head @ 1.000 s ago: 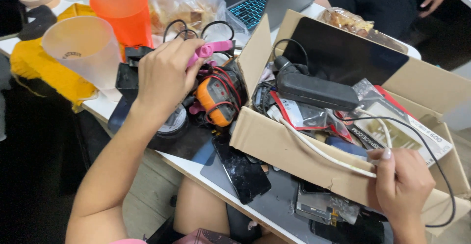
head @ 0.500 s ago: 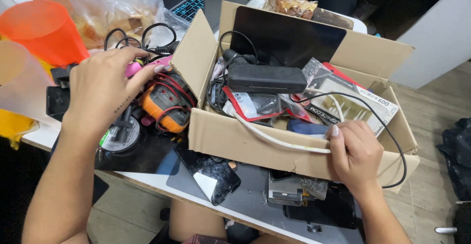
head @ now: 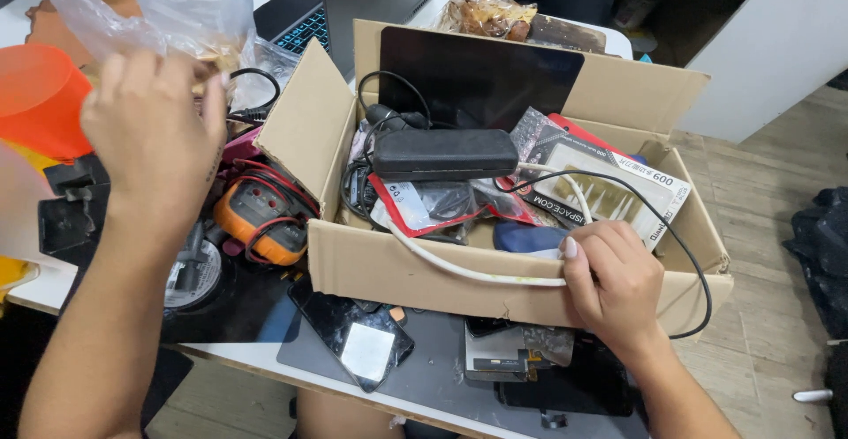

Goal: Sorting through a box of miscellaneous electronic parts, tools, and accessories on a repair bench.

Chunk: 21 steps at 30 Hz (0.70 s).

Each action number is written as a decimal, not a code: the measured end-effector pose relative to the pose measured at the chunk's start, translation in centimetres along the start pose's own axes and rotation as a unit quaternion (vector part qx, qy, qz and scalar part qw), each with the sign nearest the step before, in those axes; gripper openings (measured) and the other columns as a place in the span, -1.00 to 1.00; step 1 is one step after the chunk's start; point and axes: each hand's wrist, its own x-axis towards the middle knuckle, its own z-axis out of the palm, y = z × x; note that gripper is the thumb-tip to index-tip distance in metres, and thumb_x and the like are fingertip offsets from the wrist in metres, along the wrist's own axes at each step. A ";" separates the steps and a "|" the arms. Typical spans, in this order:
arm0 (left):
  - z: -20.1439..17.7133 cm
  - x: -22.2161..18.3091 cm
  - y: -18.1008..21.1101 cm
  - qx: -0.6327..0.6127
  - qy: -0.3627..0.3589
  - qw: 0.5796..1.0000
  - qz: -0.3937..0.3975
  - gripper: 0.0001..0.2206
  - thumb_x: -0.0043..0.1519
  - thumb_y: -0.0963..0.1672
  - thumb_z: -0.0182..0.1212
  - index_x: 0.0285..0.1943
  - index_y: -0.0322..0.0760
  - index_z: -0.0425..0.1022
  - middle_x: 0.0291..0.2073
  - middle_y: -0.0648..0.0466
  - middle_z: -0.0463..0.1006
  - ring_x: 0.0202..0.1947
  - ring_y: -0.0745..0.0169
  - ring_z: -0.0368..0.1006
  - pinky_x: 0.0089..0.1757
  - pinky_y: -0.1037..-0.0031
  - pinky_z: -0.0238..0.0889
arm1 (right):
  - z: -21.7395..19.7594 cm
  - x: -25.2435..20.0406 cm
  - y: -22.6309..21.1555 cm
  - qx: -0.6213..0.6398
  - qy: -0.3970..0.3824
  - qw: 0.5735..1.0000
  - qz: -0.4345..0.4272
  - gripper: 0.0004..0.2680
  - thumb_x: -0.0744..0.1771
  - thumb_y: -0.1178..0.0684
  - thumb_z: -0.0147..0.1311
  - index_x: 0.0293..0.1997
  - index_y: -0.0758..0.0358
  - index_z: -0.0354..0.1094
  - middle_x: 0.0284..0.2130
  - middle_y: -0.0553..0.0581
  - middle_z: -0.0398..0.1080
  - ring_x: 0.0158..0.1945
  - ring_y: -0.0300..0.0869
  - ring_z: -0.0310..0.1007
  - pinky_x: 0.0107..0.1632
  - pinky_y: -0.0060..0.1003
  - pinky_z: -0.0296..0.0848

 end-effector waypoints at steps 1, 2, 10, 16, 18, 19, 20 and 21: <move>-2.3 1.0 1.0 -0.001 -0.001 1.000 0.004 -0.76 0.56 0.14 0.35 -0.01 0.11 0.68 -0.21 0.23 0.59 -0.12 0.21 0.48 -0.31 0.40 0.32 | 0.0 0.0 0.0 0.001 0.000 1.000 0.004 -0.76 0.45 0.21 -0.11 -0.44 0.35 0.33 -0.42 0.14 0.45 -0.34 -0.01 0.36 -0.18 -0.19 0.33; -4.6 2.0 2.0 -0.089 0.058 0.994 0.006 -0.85 0.56 0.01 0.40 0.02 -0.03 0.69 -0.16 0.12 0.57 -0.08 0.09 0.45 -0.25 0.33 0.30 | -0.1 0.0 0.0 0.001 -0.004 1.000 0.004 -0.76 0.45 0.21 -0.11 -0.44 0.35 0.32 -0.41 0.14 0.45 -0.34 0.00 0.36 -0.18 -0.18 0.33; -9.4 6.6 14.5 -0.355 -0.008 0.915 0.193 -0.71 0.32 0.06 0.37 -0.04 -0.17 0.58 -0.20 0.01 0.47 -0.13 -0.06 0.38 -0.22 0.15 0.24 | -0.2 0.1 0.0 0.011 -0.014 1.000 0.007 -0.76 0.45 0.21 -0.11 -0.43 0.35 0.31 -0.41 0.14 0.45 -0.34 0.00 0.35 -0.18 -0.19 0.32; -7.3 7.9 18.8 -0.364 -0.235 0.854 0.288 -0.41 0.03 0.07 0.53 0.17 -0.31 0.59 -0.15 -0.21 0.66 -0.04 -0.15 0.57 -0.04 0.16 0.35 | 0.5 -0.9 1.8 0.014 0.021 1.000 0.014 -0.69 0.46 0.07 -0.02 -0.55 0.10 0.33 -0.48 0.01 0.46 -0.36 0.02 0.47 -0.27 -0.21 0.47; -6.9 7.9 18.9 -0.379 -0.276 0.836 0.284 -0.40 -0.01 0.05 0.60 0.15 -0.36 0.62 -0.19 -0.22 0.68 -0.13 -0.13 0.59 -0.09 0.19 0.40 | 0.4 -1.0 1.7 0.019 0.011 0.999 0.034 -0.70 0.46 0.06 0.00 -0.54 0.10 0.36 -0.46 -0.03 0.49 -0.33 -0.02 0.49 -0.25 -0.25 0.48; -6.9 8.0 18.7 -0.377 -0.277 0.836 0.286 -0.40 -0.01 0.05 0.60 0.15 -0.36 0.62 -0.19 -0.22 0.68 -0.13 -0.13 0.59 -0.09 0.19 0.40 | 0.5 -1.1 1.7 0.019 0.014 0.999 0.036 -0.70 0.46 0.06 0.00 -0.54 0.10 0.36 -0.46 -0.03 0.49 -0.33 -0.02 0.49 -0.25 -0.25 0.48; -6.8 8.1 18.4 -0.385 -0.280 0.835 0.275 -0.36 -0.04 0.04 0.62 0.15 -0.39 0.62 -0.18 -0.24 0.68 -0.12 -0.16 0.59 -0.06 0.16 0.40 | 0.5 -1.1 1.7 0.023 0.014 0.999 0.039 -0.70 0.46 0.06 0.01 -0.54 0.11 0.35 -0.46 -0.02 0.49 -0.32 -0.02 0.50 -0.24 -0.25 0.48; -6.8 8.2 18.2 -0.394 -0.282 0.833 0.265 -0.33 -0.08 0.04 0.64 0.16 -0.42 0.61 -0.16 -0.26 0.67 -0.10 -0.18 0.59 -0.03 0.14 0.40 | 0.4 -1.1 1.7 0.025 0.014 0.999 0.042 -0.70 0.46 0.06 0.02 -0.55 0.11 0.35 -0.46 -0.02 0.49 -0.32 -0.02 0.51 -0.24 -0.25 0.49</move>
